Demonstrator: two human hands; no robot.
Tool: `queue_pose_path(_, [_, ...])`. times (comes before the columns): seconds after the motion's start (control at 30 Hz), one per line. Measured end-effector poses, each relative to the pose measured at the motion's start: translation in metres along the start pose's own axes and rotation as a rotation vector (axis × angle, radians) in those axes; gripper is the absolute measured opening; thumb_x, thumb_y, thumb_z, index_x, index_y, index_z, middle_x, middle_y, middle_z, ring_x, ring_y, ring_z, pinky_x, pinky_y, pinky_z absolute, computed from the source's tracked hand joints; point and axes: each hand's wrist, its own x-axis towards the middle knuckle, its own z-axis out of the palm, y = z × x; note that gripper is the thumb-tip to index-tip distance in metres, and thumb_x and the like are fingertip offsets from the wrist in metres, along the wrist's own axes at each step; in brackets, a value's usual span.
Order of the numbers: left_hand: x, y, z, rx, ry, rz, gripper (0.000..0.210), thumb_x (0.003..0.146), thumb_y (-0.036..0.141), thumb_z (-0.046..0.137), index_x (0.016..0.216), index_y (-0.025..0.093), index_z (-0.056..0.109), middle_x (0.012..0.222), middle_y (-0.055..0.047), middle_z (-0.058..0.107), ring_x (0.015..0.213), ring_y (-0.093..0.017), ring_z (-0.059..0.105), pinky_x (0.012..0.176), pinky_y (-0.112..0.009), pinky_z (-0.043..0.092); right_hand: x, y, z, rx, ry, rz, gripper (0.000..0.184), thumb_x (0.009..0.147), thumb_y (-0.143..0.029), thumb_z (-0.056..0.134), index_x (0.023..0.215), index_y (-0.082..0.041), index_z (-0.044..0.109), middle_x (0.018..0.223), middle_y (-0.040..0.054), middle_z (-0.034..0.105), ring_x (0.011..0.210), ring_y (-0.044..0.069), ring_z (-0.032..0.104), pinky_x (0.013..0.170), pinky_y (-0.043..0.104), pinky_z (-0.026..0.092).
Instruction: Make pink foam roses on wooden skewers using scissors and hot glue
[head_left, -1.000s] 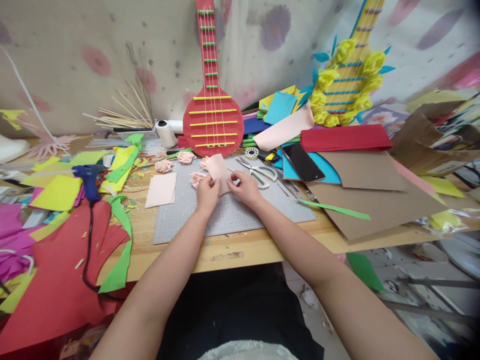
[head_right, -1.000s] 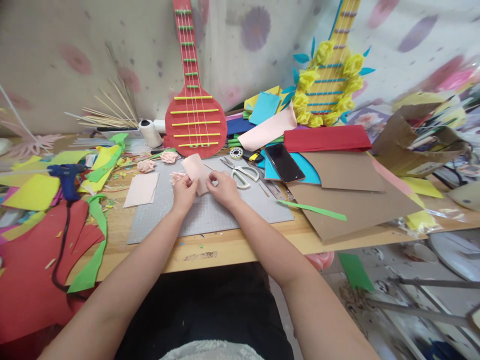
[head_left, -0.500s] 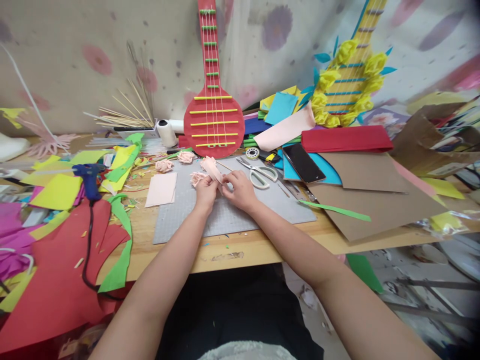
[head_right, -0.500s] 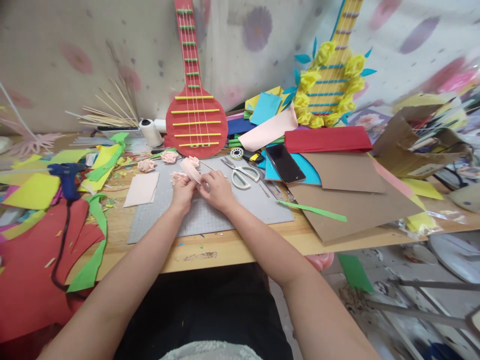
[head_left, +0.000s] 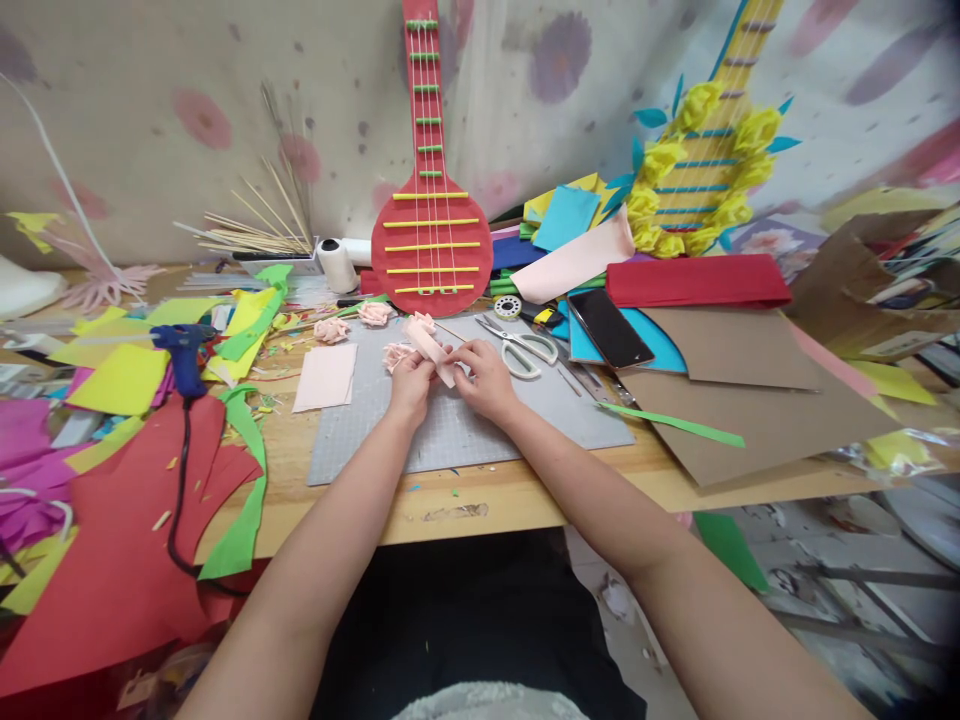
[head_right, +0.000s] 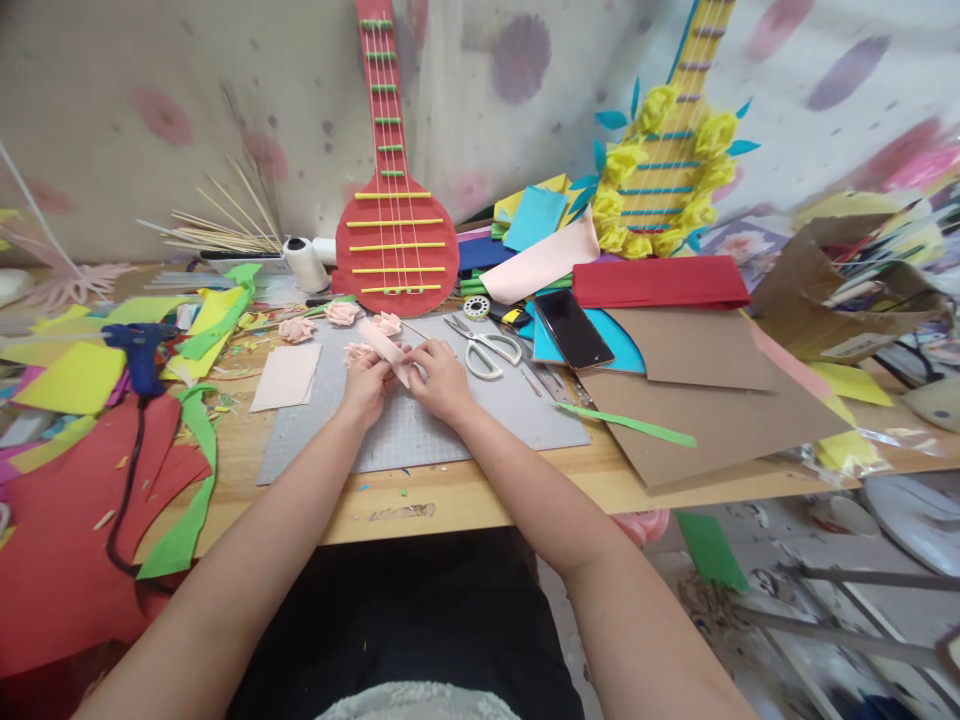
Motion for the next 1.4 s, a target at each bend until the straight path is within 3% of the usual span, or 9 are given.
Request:
queue_pose_path(0.13, [-0.001,0.005,-0.002,-0.021,0.016,-0.045,0.021,0.066,0.019,0.059,0.085,0.014,0.064,0.085,-0.008,0.071,0.083,-0.019,0.066,0.073,-0.030,0.052,0.002,0.007,0.004,0.104,0.021,0.021,0.023,0.077,-0.013,0.048,0.088,-0.021,0.067,0.089,0.0056,0.055,0.088,0.017,0.051,0.078,0.031,0.044])
queue_pose_path(0.3, [-0.001,0.008,-0.006,-0.088,-0.074,-0.060,0.047,0.078,0.053,0.042,0.089,0.012,0.062,0.094,-0.016,0.069,0.090,-0.024,0.065,0.071,-0.033,0.052,0.004,0.009,0.005,0.162,0.006,0.066,0.021,0.077,-0.014,0.049,0.086,-0.021,0.067,0.089,0.0058,0.053,0.086,0.016,0.052,0.076,0.031,0.046])
queue_pose_path(0.37, [-0.002,0.007,-0.006,-0.067,-0.072,-0.046,0.050,0.074,0.057,0.050,0.091,0.011,0.062,0.095,-0.017,0.068,0.089,-0.025,0.065,0.071,-0.034,0.052,0.004,0.009,0.005,0.176,-0.001,0.079,0.020,0.077,-0.015,0.049,0.086,-0.020,0.066,0.089,0.0058,0.053,0.084,0.016,0.052,0.073,0.031,0.047])
queue_pose_path(0.47, [-0.002,0.003,-0.002,0.001,-0.025,0.004,0.038,0.063,0.038,0.070,0.089,0.012,0.063,0.091,-0.012,0.070,0.087,-0.024,0.066,0.075,-0.035,0.052,0.003,0.008,0.004,0.238,-0.009,0.109,0.019,0.076,-0.016,0.049,0.085,-0.020,0.066,0.089,0.0049,0.053,0.081,0.014,0.053,0.070,0.028,0.047])
queue_pose_path(0.57, [-0.001,-0.002,-0.001,0.008,0.007,0.037,0.030,0.061,0.026,0.072,0.087,0.013,0.065,0.087,-0.009,0.071,0.088,-0.022,0.065,0.078,-0.036,0.052,0.005,0.007,0.002,0.358,0.022,0.182,0.018,0.074,-0.019,0.050,0.089,-0.020,0.061,0.092,0.0041,0.053,0.074,0.011,0.054,0.067,0.026,0.048])
queue_pose_path(0.67, [0.002,-0.005,-0.001,-0.014,-0.001,0.068,0.026,0.063,0.024,0.070,0.086,0.013,0.065,0.086,-0.008,0.071,0.090,-0.022,0.065,0.082,-0.037,0.050,0.006,0.007,0.000,0.519,0.051,0.290,0.022,0.072,-0.027,0.056,0.092,-0.020,0.052,0.088,0.0027,0.057,0.070,0.011,0.056,0.065,0.026,0.049])
queue_pose_path(0.8, [0.002,-0.004,-0.002,-0.026,-0.007,0.090,0.024,0.063,0.022,0.070,0.085,0.013,0.065,0.085,-0.008,0.071,0.093,-0.022,0.064,0.084,-0.037,0.049,0.007,0.010,0.003,0.699,-0.084,0.400,0.030,0.067,-0.034,0.063,0.088,-0.021,0.046,0.072,-0.0017,0.061,0.065,0.013,0.060,0.066,0.029,0.049])
queue_pose_path(1.07, [-0.001,0.001,0.001,-0.065,0.000,0.028,0.033,0.059,0.026,0.074,0.088,0.012,0.065,0.087,-0.010,0.071,0.090,-0.023,0.065,0.081,-0.037,0.051,0.009,0.010,0.006,0.862,-0.164,0.540,0.028,0.062,-0.026,0.066,0.082,-0.021,0.047,0.058,-0.0060,0.061,0.053,0.011,0.059,0.056,0.026,0.049])
queue_pose_path(1.4, [0.001,0.000,0.001,-0.087,0.005,0.012,0.023,0.065,0.024,0.070,0.084,0.011,0.065,0.082,-0.011,0.071,0.089,-0.021,0.066,0.082,-0.034,0.050,0.010,0.008,0.004,0.956,-0.218,0.602,0.028,0.057,-0.038,0.073,0.068,-0.016,0.059,0.061,-0.0026,0.060,0.055,0.009,0.056,0.052,0.023,0.050])
